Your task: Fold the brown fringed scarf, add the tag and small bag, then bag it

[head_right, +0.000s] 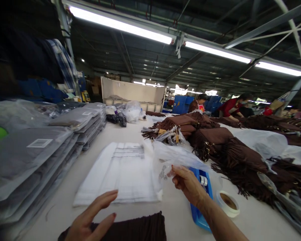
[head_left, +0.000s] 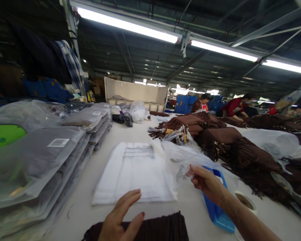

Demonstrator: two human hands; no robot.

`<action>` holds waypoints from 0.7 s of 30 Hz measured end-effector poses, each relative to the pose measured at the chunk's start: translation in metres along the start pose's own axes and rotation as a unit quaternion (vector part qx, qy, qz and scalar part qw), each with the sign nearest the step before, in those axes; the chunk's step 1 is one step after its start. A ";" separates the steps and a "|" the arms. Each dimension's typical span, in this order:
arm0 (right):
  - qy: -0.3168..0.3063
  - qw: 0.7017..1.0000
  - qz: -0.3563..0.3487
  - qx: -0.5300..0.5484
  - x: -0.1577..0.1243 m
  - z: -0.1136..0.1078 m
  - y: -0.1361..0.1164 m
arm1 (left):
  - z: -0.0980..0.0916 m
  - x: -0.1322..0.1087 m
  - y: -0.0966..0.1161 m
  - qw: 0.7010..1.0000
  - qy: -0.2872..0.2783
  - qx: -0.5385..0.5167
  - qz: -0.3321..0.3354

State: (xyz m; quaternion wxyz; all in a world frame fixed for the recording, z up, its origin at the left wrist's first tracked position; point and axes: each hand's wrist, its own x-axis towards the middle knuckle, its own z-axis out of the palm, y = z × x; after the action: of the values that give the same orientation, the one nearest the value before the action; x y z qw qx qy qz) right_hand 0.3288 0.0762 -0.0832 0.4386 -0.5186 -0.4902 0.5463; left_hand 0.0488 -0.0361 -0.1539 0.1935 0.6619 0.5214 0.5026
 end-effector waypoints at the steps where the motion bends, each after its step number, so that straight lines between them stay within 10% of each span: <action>1: -0.019 1.000 0.012 0.012 -0.010 0.007 0.000 | 0.012 0.011 0.012 0.997 -0.018 -0.058 -0.042; 8: -0.119 0.985 0.077 0.101 -0.061 0.041 0.026 | 0.057 0.030 0.049 0.845 -0.135 -0.397 -0.332; 21: -0.153 0.987 0.014 -0.043 -0.079 0.073 0.050 | -0.007 0.006 0.037 0.853 -0.218 -0.268 -0.390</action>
State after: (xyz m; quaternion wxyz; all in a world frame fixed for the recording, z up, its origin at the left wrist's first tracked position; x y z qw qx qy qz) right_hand 0.2639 -0.0142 -0.1231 0.3281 -0.4543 -0.5667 0.6040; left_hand 0.0610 -0.0465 -0.1193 0.6524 0.4193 0.5263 0.3488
